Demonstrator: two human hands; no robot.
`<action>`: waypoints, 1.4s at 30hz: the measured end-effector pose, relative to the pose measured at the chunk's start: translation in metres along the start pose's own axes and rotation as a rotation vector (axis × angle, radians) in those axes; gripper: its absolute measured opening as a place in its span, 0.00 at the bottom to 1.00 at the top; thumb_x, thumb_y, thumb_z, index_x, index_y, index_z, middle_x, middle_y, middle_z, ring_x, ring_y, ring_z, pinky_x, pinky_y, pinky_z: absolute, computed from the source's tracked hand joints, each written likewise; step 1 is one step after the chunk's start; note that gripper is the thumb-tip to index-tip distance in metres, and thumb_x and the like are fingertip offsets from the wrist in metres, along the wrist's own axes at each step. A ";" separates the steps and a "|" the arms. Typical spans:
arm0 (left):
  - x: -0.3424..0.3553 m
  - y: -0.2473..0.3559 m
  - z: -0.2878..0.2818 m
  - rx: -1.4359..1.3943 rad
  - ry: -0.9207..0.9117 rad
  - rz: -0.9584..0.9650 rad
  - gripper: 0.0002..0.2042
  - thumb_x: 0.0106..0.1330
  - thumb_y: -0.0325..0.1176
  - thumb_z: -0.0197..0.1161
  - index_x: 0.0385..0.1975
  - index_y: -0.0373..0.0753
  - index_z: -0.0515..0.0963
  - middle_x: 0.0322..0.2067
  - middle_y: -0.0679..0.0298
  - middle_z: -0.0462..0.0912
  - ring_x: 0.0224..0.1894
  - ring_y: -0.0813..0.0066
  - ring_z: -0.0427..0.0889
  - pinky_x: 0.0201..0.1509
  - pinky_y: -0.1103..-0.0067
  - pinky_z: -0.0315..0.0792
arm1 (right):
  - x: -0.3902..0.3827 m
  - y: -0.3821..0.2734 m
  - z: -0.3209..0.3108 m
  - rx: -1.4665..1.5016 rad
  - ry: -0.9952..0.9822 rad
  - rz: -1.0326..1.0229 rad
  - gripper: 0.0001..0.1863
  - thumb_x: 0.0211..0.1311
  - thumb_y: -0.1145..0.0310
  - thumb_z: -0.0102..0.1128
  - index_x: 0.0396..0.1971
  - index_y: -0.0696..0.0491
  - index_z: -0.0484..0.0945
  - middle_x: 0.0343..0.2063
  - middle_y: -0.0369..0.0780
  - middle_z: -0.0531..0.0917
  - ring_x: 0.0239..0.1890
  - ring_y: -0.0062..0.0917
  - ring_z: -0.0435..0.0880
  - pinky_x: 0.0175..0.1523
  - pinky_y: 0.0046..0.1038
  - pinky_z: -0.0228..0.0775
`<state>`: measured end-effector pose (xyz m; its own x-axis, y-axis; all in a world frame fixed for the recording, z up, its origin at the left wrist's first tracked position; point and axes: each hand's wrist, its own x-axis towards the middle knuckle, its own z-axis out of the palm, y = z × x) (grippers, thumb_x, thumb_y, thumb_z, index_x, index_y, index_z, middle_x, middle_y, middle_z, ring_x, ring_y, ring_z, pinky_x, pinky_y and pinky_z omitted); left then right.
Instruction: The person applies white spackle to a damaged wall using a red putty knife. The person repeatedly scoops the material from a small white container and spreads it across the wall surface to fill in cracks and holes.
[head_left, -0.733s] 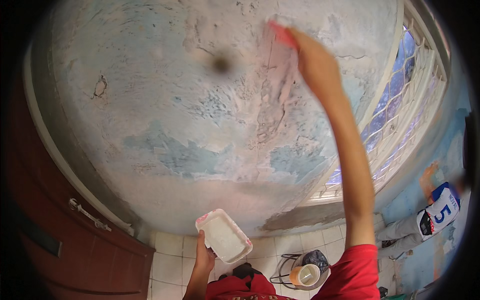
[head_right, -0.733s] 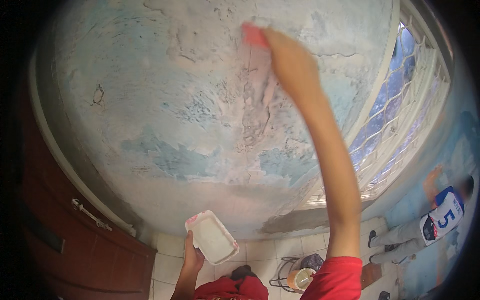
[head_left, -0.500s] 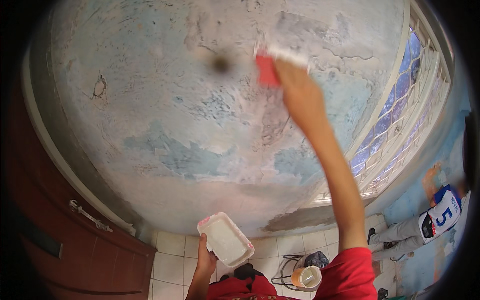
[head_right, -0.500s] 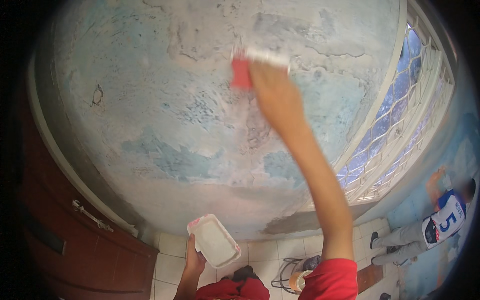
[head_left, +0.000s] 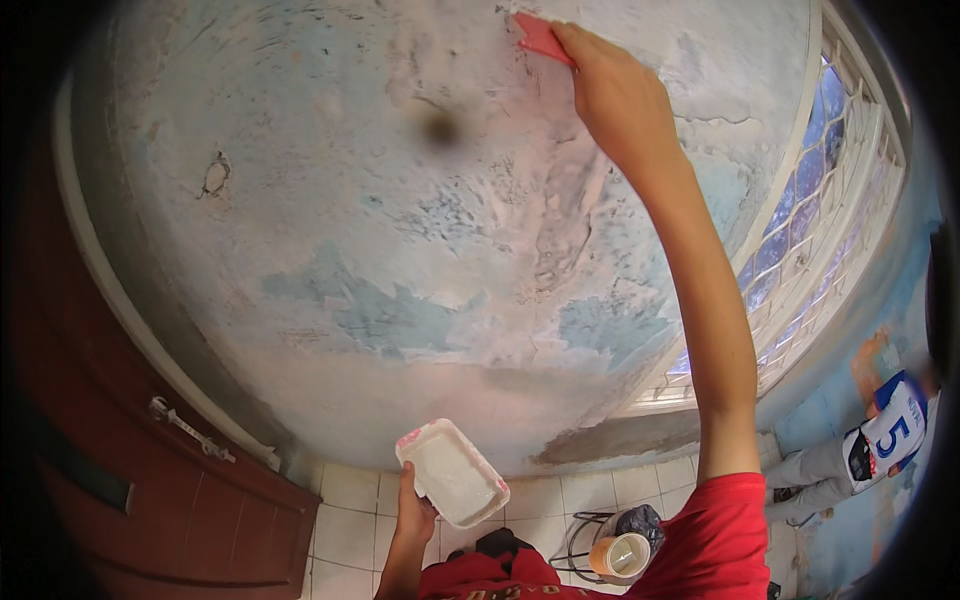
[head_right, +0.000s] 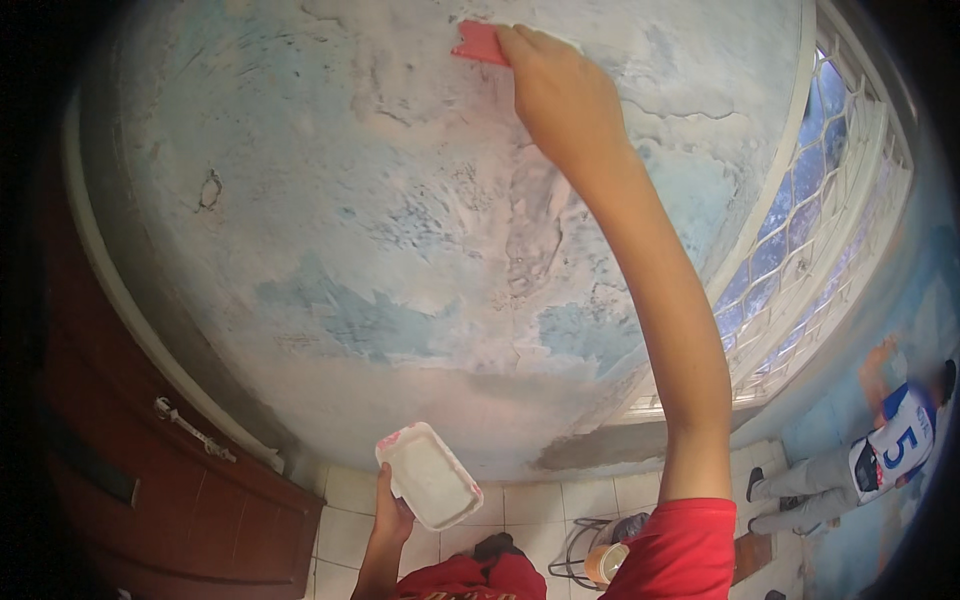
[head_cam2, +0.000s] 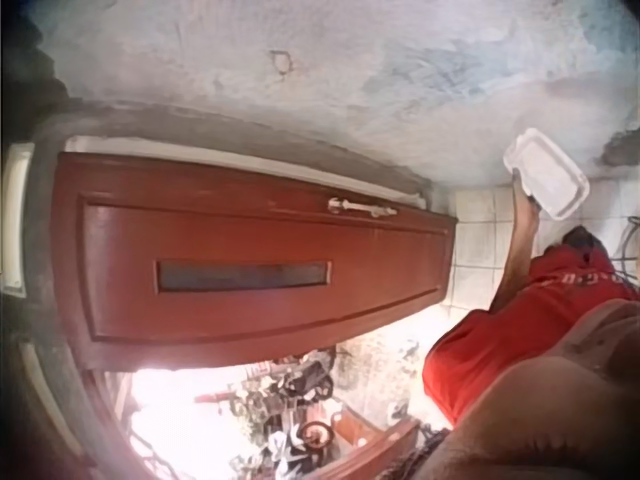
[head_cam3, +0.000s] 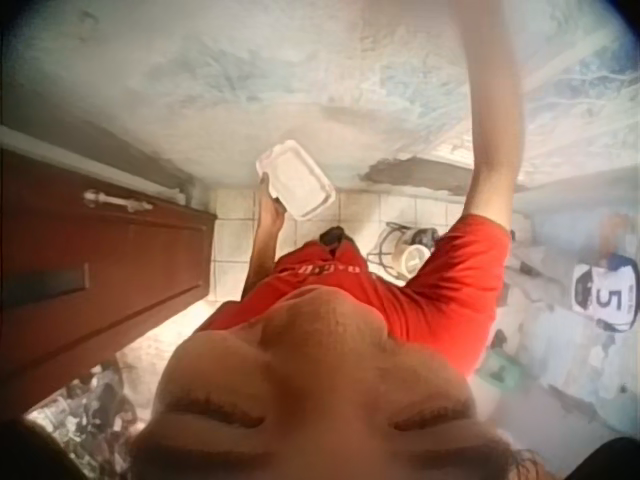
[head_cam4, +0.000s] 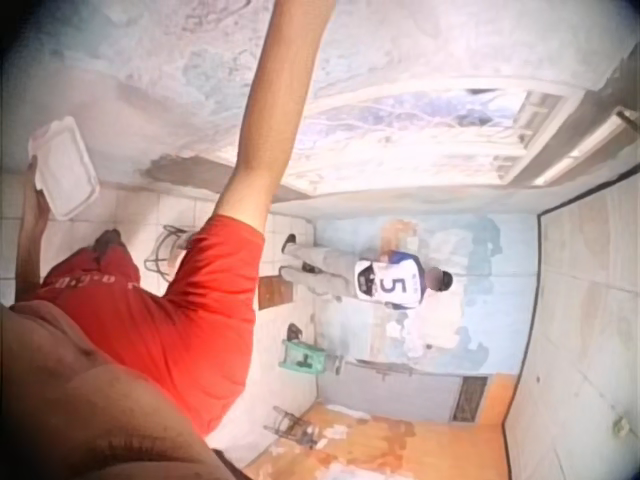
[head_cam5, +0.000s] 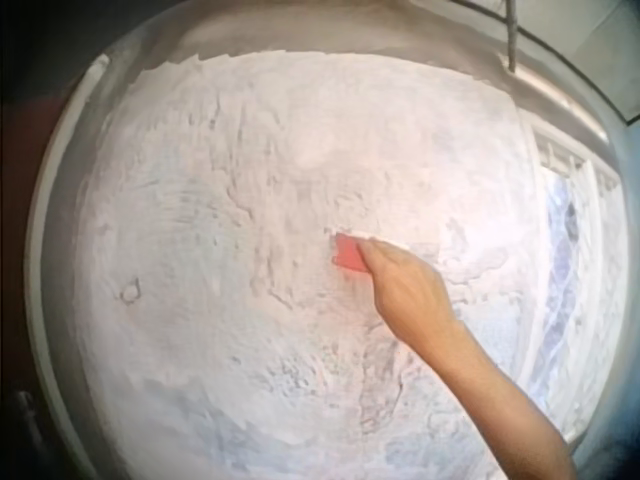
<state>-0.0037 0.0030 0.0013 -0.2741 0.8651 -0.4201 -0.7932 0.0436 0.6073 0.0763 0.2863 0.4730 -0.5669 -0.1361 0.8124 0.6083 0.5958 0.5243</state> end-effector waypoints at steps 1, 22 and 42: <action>0.003 -0.003 -0.001 0.004 -0.006 -0.003 0.36 0.75 0.64 0.47 0.72 0.42 0.62 0.66 0.59 0.74 0.67 0.60 0.74 0.67 0.59 0.71 | 0.000 0.004 0.009 -0.041 0.024 -0.010 0.18 0.64 0.76 0.52 0.54 0.56 0.78 0.45 0.45 0.86 0.44 0.37 0.87 0.44 0.38 0.81; -0.012 0.015 -0.006 0.007 0.059 0.042 0.36 0.74 0.65 0.48 0.73 0.44 0.62 0.66 0.60 0.74 0.66 0.62 0.76 0.63 0.58 0.73 | -0.084 -0.057 0.053 -0.150 -0.116 -0.050 0.29 0.62 0.76 0.53 0.64 0.68 0.69 0.64 0.55 0.74 0.65 0.46 0.76 0.62 0.40 0.74; -0.019 0.002 -0.009 -0.010 0.049 0.012 0.37 0.73 0.65 0.49 0.73 0.45 0.62 0.65 0.59 0.74 0.65 0.60 0.76 0.63 0.55 0.73 | -0.074 -0.063 0.018 -0.010 -0.190 -0.001 0.12 0.66 0.75 0.52 0.46 0.58 0.80 0.40 0.50 0.87 0.41 0.37 0.88 0.42 0.35 0.83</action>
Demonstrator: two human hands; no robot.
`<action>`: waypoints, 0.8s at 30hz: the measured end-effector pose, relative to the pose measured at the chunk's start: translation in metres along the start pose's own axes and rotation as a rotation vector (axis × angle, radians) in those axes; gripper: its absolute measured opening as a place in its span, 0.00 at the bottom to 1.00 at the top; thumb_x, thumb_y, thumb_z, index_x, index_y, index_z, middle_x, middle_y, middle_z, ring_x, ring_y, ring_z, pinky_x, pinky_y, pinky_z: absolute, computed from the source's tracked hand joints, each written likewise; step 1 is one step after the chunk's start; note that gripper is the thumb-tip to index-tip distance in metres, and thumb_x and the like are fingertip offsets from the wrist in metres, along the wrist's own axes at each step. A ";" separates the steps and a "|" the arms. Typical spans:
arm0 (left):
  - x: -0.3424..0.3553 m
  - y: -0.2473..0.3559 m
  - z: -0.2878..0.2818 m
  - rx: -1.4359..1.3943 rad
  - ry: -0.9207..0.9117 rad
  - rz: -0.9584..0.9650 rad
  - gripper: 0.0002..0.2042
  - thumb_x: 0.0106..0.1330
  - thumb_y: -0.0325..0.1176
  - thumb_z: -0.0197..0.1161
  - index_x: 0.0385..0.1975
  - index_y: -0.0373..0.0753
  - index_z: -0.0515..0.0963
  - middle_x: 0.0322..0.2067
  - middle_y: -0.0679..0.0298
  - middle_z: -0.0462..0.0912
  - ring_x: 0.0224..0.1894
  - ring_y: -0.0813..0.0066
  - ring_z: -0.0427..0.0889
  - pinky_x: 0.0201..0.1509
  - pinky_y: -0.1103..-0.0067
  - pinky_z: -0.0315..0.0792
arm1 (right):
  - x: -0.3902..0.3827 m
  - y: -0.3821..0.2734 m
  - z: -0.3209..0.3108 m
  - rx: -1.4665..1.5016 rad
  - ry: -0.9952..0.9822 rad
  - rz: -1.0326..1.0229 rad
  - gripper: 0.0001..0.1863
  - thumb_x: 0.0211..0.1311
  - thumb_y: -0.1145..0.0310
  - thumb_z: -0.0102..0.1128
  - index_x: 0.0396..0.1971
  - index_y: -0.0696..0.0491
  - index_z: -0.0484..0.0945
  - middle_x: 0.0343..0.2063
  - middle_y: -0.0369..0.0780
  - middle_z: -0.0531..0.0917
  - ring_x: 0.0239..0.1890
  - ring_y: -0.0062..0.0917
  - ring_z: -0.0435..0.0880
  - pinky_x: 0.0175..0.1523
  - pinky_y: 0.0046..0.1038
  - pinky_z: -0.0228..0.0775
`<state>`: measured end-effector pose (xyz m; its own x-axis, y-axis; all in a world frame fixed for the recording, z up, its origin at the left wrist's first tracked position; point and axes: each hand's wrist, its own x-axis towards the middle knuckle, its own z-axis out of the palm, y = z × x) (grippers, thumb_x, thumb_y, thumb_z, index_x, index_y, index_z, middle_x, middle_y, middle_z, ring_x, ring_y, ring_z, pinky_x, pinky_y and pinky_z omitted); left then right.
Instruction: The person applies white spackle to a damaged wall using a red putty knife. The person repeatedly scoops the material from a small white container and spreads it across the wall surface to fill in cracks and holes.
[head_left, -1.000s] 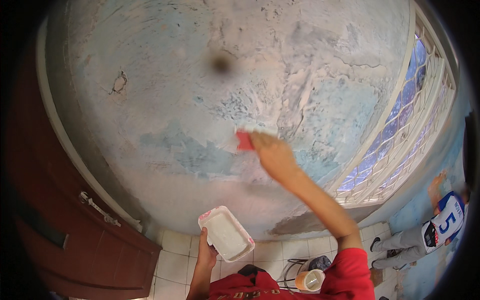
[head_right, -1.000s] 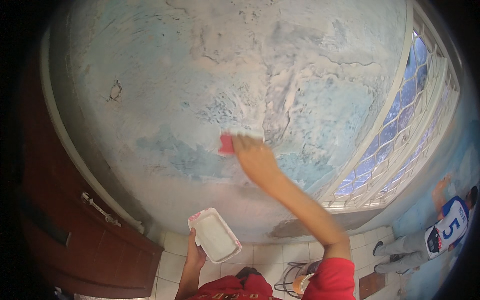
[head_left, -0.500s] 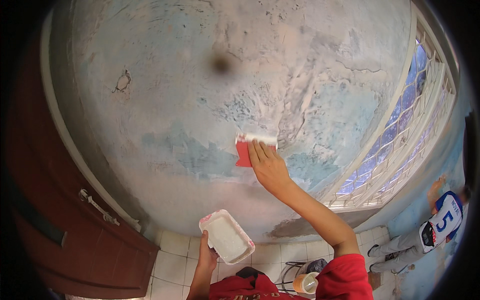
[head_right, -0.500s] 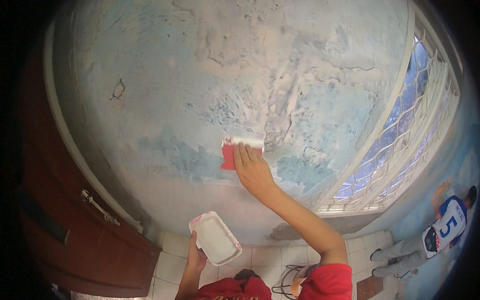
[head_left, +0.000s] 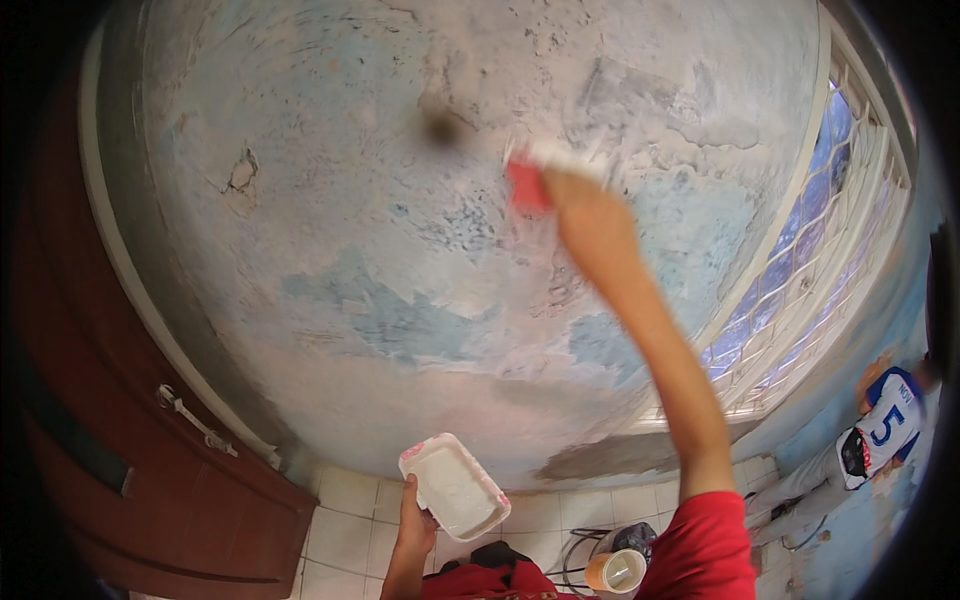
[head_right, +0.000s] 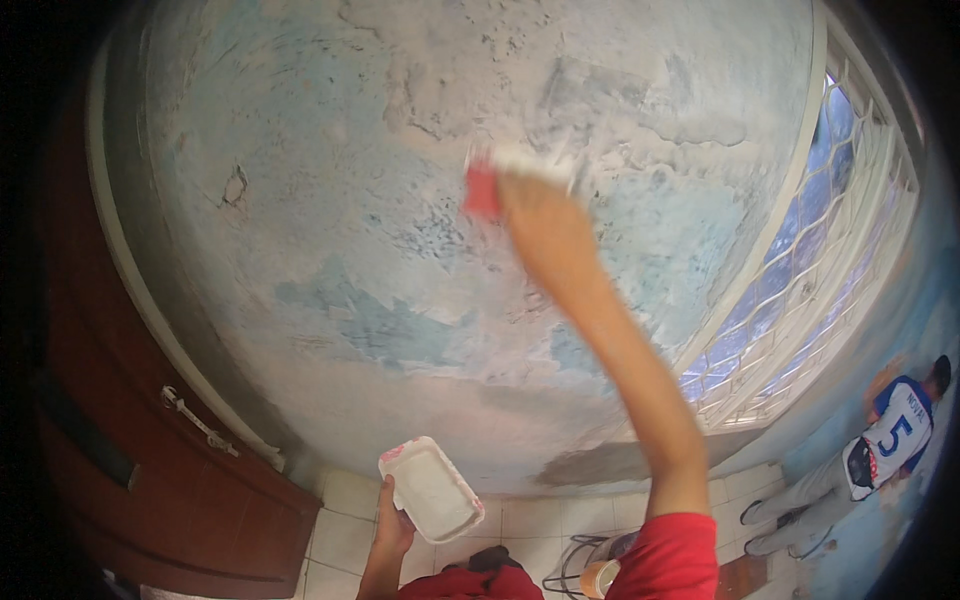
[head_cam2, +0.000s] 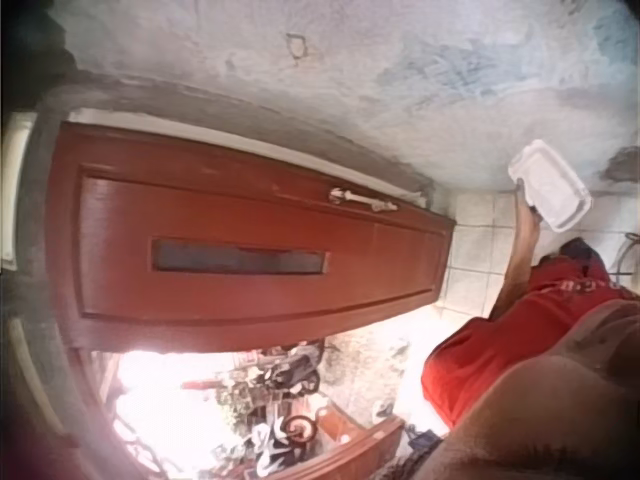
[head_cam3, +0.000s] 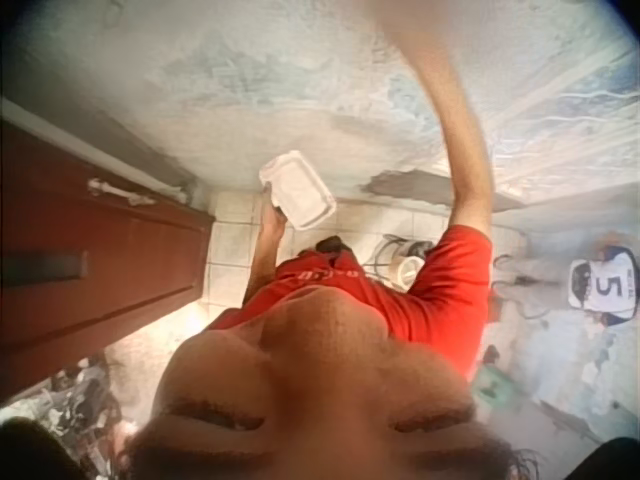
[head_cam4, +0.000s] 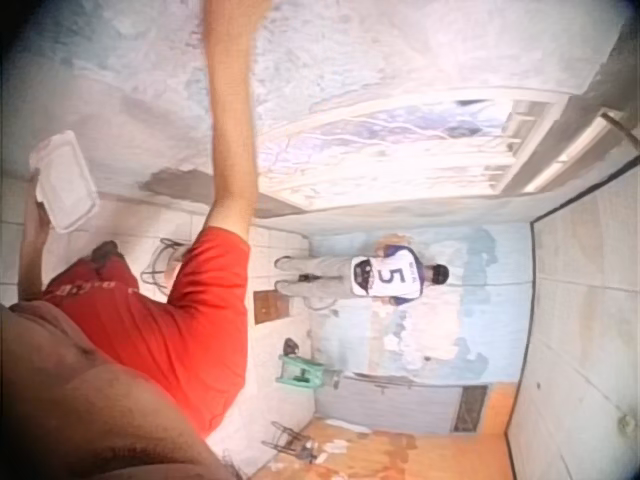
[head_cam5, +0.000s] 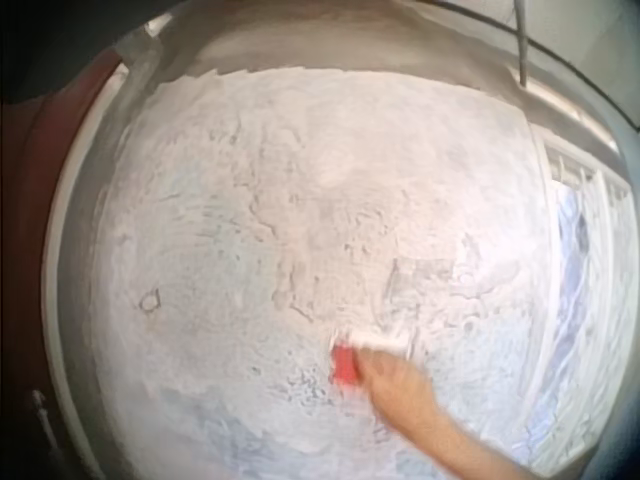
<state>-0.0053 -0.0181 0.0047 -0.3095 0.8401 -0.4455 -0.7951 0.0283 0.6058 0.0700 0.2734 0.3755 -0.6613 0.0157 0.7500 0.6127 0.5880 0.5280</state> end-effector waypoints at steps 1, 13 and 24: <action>0.000 0.000 -0.004 -0.016 0.014 -0.004 0.37 0.73 0.65 0.49 0.73 0.45 0.62 0.65 0.59 0.74 0.65 0.60 0.76 0.62 0.56 0.74 | -0.032 -0.026 0.013 0.100 -0.045 -0.011 0.12 0.63 0.75 0.54 0.45 0.59 0.79 0.37 0.48 0.86 0.40 0.36 0.88 0.41 0.36 0.82; 0.009 -0.005 0.001 0.021 -0.023 -0.038 0.37 0.72 0.64 0.51 0.72 0.44 0.61 0.66 0.59 0.73 0.65 0.59 0.76 0.61 0.55 0.75 | 0.099 0.060 -0.015 0.038 0.325 -0.048 0.11 0.65 0.72 0.53 0.45 0.54 0.78 0.37 0.46 0.84 0.39 0.36 0.85 0.38 0.37 0.79; 0.001 -0.016 0.002 -0.060 0.059 0.049 0.36 0.71 0.61 0.56 0.69 0.43 0.60 0.63 0.57 0.73 0.63 0.56 0.77 0.57 0.52 0.77 | -0.158 -0.099 0.079 0.293 -0.345 -0.097 0.22 0.60 0.71 0.55 0.54 0.63 0.77 0.44 0.48 0.84 0.46 0.36 0.84 0.47 0.35 0.79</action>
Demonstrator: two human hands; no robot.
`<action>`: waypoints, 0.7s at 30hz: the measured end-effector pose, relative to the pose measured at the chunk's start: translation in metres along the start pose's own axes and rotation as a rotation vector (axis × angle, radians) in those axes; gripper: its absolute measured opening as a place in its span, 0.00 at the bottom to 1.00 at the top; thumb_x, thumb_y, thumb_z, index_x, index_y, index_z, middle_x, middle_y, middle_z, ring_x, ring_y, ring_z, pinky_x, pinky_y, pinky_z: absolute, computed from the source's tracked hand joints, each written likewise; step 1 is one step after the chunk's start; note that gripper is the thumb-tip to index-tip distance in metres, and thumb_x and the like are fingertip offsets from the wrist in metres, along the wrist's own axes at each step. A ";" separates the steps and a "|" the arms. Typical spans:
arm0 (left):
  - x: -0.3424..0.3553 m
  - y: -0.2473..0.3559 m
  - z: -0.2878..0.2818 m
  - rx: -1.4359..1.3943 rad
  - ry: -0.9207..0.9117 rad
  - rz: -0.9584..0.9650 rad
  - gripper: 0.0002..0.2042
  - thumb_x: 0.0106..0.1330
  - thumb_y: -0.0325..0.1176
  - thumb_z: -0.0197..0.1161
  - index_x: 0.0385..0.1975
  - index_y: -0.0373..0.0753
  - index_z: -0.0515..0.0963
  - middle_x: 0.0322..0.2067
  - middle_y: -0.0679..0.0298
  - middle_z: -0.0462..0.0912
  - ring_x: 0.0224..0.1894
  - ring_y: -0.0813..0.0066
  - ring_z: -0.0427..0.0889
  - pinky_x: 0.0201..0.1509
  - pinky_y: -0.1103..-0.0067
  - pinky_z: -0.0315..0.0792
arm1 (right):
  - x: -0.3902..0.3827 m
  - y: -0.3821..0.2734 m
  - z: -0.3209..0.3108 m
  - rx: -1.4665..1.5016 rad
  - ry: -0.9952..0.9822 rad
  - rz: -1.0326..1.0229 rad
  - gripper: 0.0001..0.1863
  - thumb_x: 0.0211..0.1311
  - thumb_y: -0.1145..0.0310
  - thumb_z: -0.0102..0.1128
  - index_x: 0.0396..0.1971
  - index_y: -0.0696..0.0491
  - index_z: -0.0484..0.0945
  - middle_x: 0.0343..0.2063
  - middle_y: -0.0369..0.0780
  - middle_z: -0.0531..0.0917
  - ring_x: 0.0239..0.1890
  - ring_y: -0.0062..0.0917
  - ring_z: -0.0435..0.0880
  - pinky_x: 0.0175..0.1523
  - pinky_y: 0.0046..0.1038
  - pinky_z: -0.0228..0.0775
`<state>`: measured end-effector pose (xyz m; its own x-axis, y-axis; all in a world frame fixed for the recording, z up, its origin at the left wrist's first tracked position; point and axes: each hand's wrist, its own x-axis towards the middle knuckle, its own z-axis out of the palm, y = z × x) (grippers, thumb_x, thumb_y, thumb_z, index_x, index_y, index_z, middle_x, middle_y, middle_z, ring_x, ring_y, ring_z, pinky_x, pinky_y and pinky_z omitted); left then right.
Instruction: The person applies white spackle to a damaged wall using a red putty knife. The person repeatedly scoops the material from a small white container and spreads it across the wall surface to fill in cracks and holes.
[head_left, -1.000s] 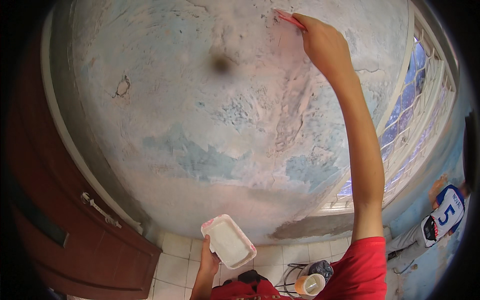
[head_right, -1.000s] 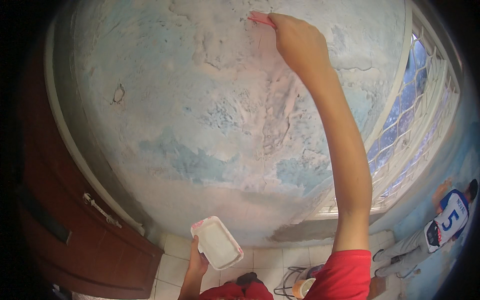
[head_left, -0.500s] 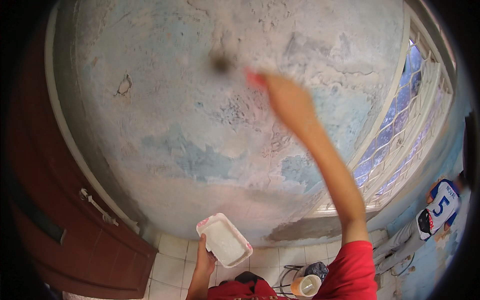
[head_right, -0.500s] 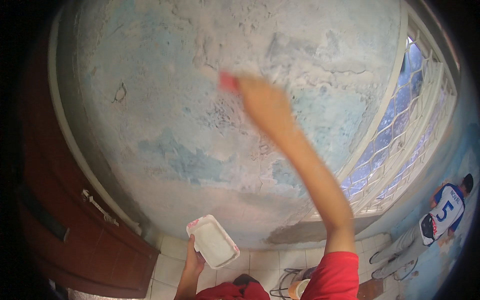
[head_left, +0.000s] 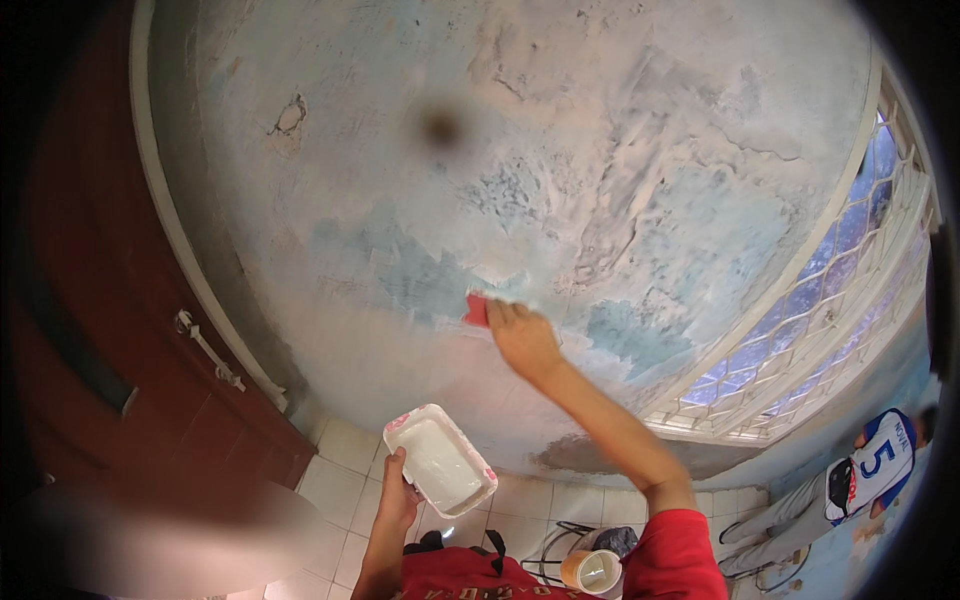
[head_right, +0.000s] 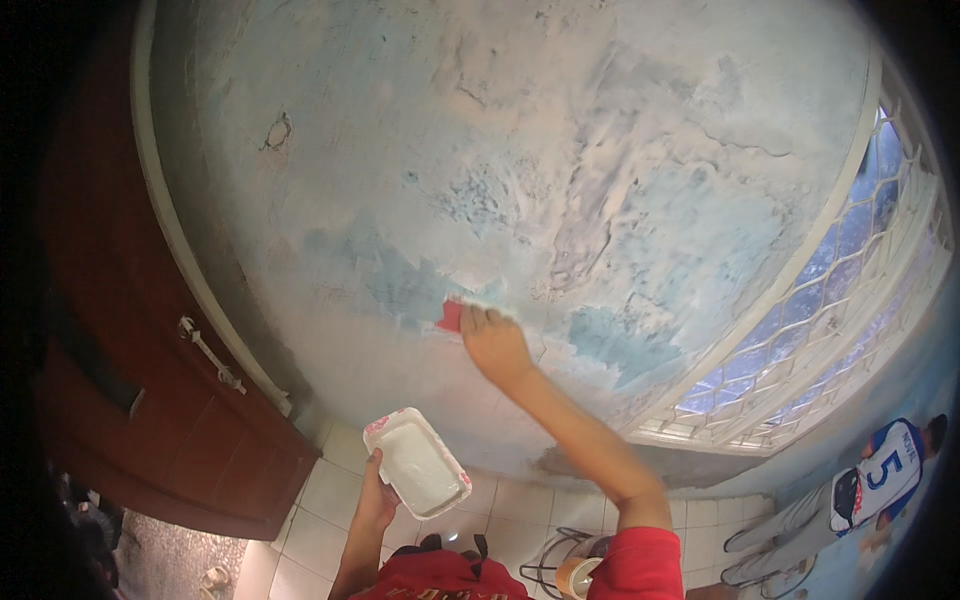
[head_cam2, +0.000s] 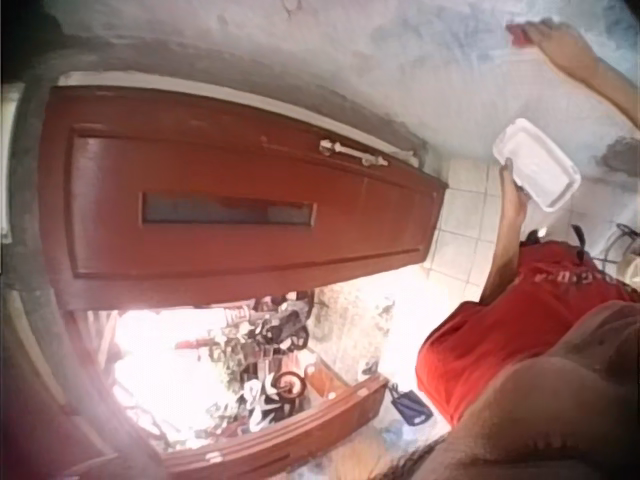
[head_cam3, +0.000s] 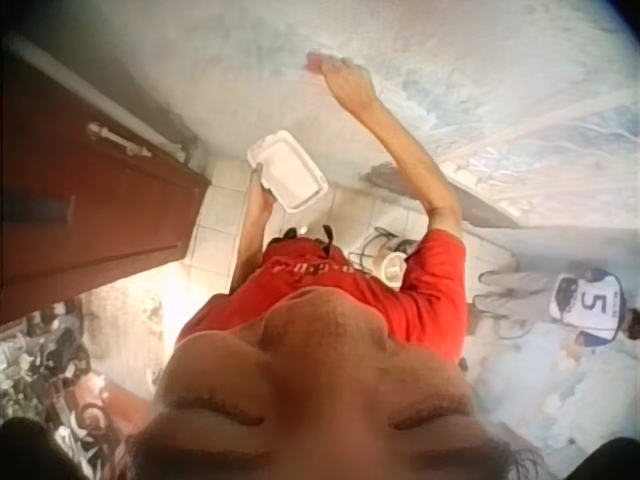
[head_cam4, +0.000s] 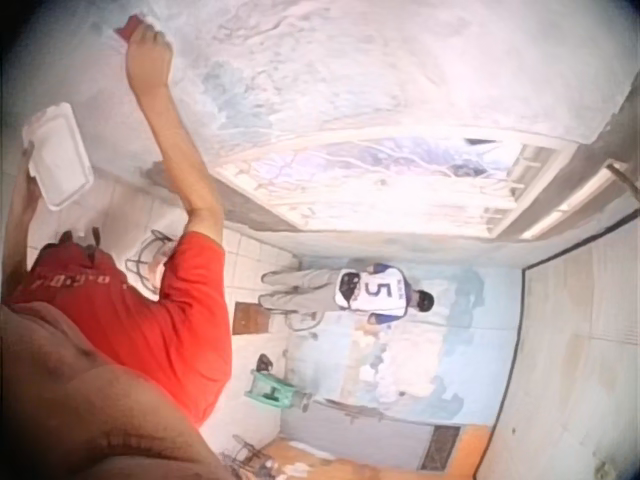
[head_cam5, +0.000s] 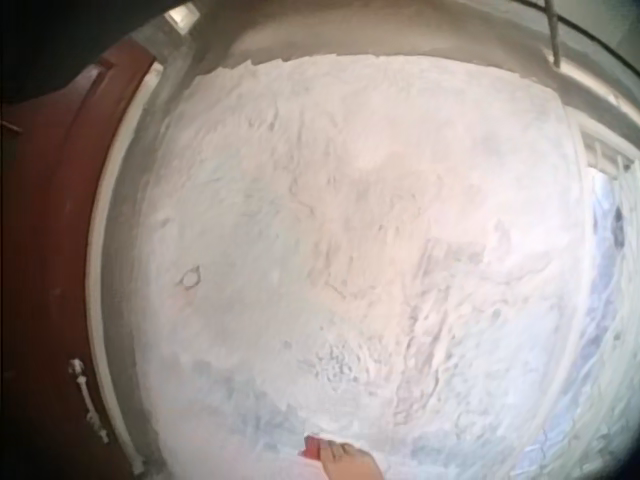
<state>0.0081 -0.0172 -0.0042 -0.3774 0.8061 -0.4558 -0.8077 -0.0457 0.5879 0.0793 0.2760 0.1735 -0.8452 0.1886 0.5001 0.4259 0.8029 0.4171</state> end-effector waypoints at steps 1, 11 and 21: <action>-0.003 0.000 -0.004 0.016 0.015 0.021 0.36 0.70 0.61 0.56 0.69 0.43 0.60 0.63 0.56 0.73 0.63 0.56 0.77 0.56 0.53 0.78 | 0.013 0.007 -0.014 0.105 -0.109 0.054 0.20 0.60 0.71 0.55 0.52 0.60 0.79 0.38 0.45 0.85 0.42 0.34 0.86 0.41 0.35 0.80; -0.033 0.005 0.004 -0.013 0.092 -0.019 0.38 0.70 0.62 0.56 0.71 0.41 0.60 0.65 0.57 0.72 0.64 0.59 0.77 0.57 0.57 0.78 | 0.090 0.076 -0.074 -0.322 0.311 0.161 0.25 0.60 0.70 0.55 0.59 0.58 0.74 0.54 0.45 0.78 0.48 0.37 0.78 0.53 0.39 0.72; -0.013 0.029 0.006 0.048 0.056 0.115 0.35 0.71 0.60 0.55 0.70 0.44 0.61 0.65 0.57 0.71 0.64 0.58 0.76 0.60 0.55 0.76 | -0.067 0.050 -0.035 0.102 0.264 0.155 0.26 0.56 0.76 0.58 0.58 0.51 0.81 0.50 0.42 0.84 0.48 0.36 0.83 0.50 0.38 0.75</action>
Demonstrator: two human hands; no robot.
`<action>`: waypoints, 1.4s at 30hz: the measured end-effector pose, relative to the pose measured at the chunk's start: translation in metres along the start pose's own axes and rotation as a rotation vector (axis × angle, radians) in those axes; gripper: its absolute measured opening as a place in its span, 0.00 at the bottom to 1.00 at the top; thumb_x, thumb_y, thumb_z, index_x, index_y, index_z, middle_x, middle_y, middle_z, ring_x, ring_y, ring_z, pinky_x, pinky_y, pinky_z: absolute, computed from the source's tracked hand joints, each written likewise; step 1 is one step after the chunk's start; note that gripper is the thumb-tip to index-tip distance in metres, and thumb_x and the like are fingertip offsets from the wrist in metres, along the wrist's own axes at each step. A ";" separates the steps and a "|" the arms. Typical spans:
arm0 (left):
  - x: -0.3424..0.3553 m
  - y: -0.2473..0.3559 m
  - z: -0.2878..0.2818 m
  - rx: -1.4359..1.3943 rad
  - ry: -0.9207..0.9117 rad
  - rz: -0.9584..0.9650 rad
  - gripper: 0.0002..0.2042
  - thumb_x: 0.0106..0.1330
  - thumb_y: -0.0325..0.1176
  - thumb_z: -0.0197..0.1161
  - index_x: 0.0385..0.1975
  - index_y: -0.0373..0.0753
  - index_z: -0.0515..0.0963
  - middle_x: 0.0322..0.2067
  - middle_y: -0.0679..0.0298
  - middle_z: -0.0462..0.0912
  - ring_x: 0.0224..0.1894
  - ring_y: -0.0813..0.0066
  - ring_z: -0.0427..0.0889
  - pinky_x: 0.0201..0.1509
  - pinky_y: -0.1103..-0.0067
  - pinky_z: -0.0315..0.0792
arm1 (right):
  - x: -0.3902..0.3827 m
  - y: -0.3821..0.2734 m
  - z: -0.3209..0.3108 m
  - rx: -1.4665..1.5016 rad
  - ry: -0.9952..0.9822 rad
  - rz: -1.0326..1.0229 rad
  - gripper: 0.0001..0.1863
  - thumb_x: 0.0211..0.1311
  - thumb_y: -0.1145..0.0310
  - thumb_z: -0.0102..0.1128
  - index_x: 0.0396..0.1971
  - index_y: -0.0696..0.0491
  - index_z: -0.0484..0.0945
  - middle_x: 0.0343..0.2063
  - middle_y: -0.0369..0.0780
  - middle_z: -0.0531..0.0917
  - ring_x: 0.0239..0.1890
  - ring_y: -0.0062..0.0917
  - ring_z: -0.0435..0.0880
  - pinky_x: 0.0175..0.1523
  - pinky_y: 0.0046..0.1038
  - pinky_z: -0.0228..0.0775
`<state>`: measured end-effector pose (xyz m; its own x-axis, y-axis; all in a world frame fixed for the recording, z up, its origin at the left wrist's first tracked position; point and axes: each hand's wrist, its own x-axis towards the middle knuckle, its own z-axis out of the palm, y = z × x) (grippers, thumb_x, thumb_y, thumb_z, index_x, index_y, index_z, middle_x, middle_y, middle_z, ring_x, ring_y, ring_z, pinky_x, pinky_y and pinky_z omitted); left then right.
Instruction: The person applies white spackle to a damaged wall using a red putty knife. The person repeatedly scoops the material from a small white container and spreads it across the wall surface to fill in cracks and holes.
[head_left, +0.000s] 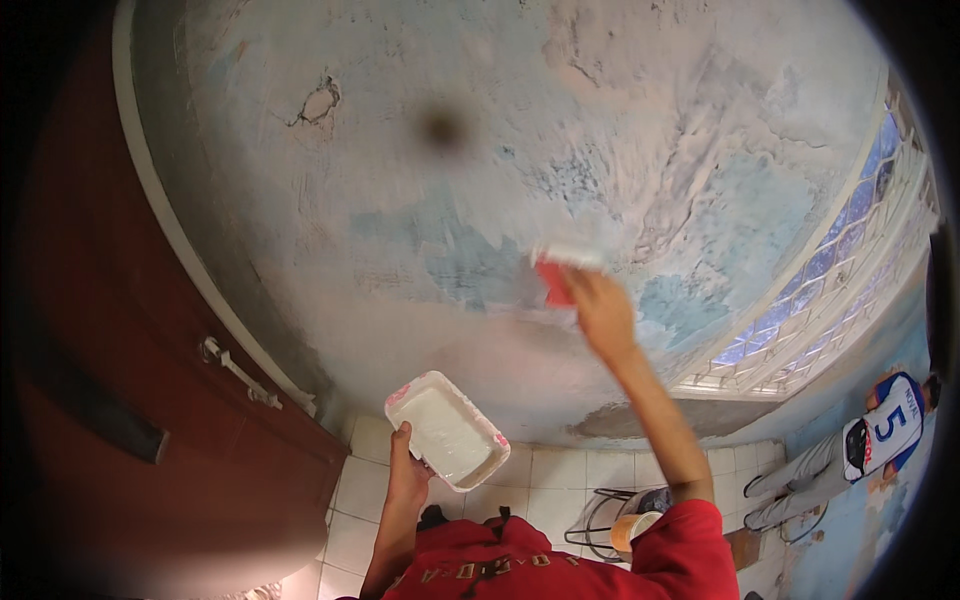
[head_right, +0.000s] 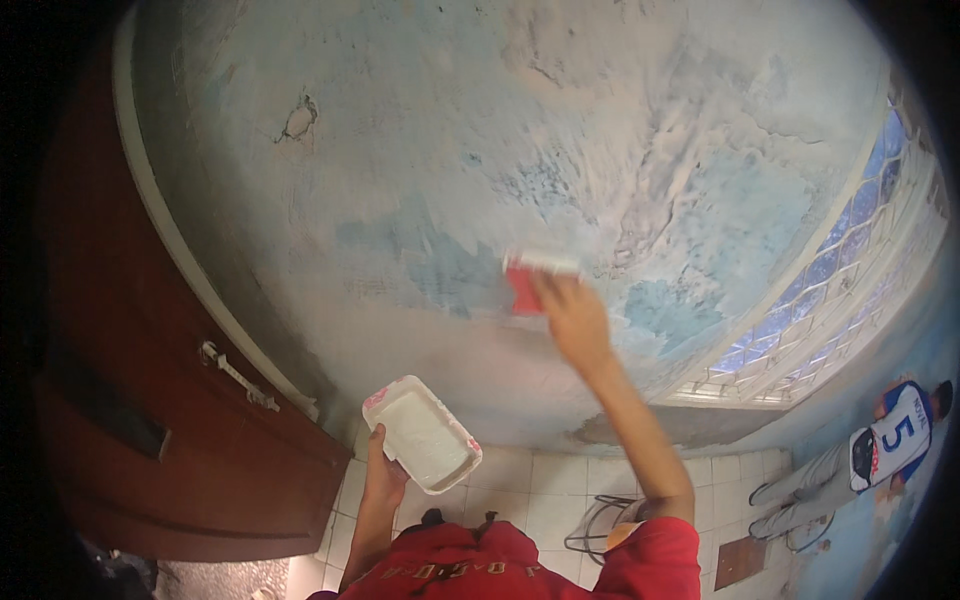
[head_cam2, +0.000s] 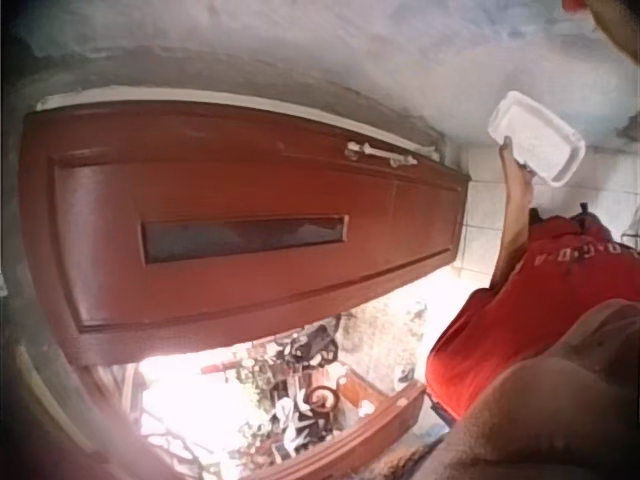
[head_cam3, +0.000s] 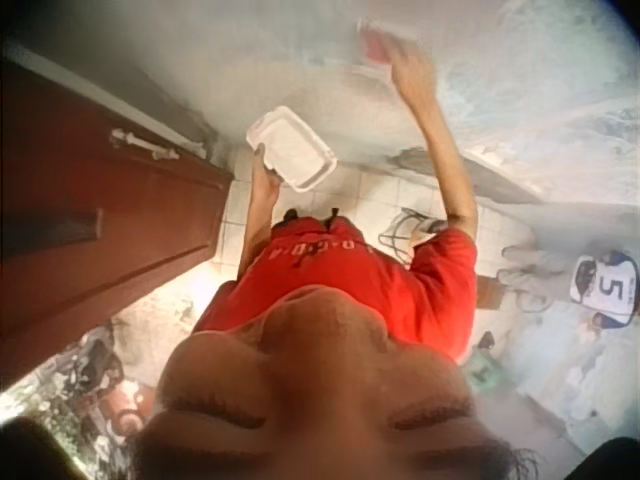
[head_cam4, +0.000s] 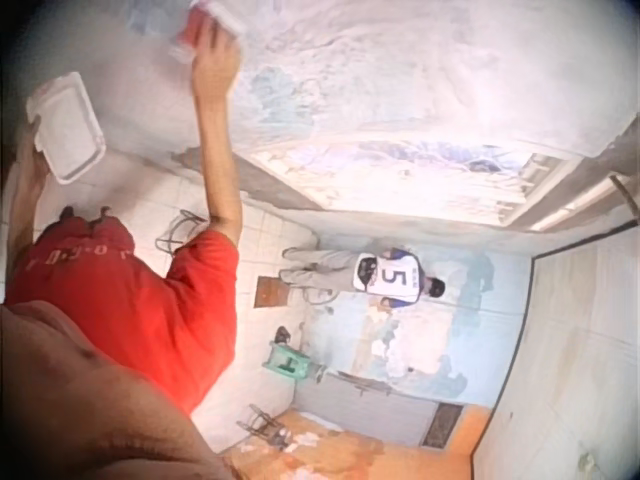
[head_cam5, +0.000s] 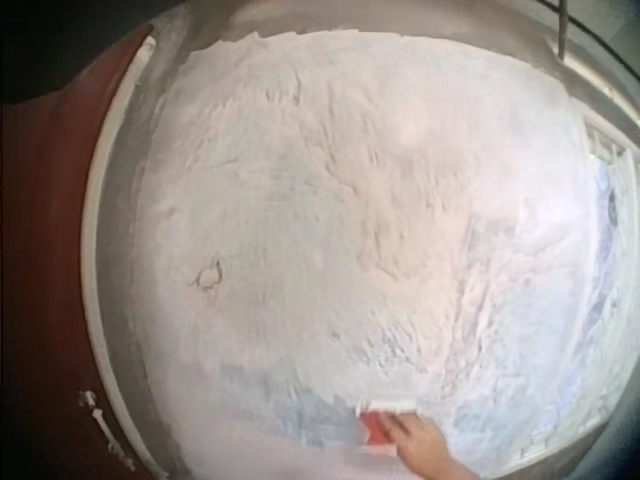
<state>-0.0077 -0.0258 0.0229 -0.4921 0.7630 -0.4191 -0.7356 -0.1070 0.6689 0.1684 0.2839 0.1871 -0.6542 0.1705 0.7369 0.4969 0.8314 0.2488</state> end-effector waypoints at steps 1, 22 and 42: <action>0.001 -0.003 0.001 -0.003 -0.027 0.020 0.35 0.71 0.60 0.55 0.70 0.44 0.61 0.65 0.57 0.71 0.64 0.58 0.76 0.61 0.54 0.75 | 0.033 0.017 -0.026 -0.041 0.089 -0.013 0.25 0.56 0.77 0.58 0.57 0.50 0.82 0.48 0.42 0.84 0.47 0.37 0.83 0.49 0.37 0.76; 0.000 0.026 0.010 0.154 -0.150 0.008 0.33 0.73 0.59 0.56 0.70 0.44 0.60 0.64 0.60 0.71 0.64 0.65 0.74 0.62 0.62 0.75 | -0.034 -0.133 -0.058 1.128 0.060 1.020 0.15 0.71 0.67 0.65 0.51 0.60 0.79 0.41 0.40 0.86 0.44 0.20 0.84 0.47 0.25 0.76; -0.010 0.029 0.017 0.217 -0.206 -0.066 0.33 0.74 0.56 0.53 0.74 0.47 0.58 0.67 0.62 0.69 0.69 0.68 0.71 0.66 0.62 0.71 | -0.054 -0.240 -0.060 0.534 -0.375 0.590 0.25 0.64 0.72 0.65 0.62 0.54 0.75 0.32 0.49 0.87 0.29 0.42 0.88 0.32 0.37 0.77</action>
<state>-0.0168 -0.0256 0.0568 -0.3257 0.8794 -0.3474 -0.6350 0.0688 0.7695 0.1189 0.0431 0.1252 -0.5657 0.7351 0.3737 0.5413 0.6729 -0.5042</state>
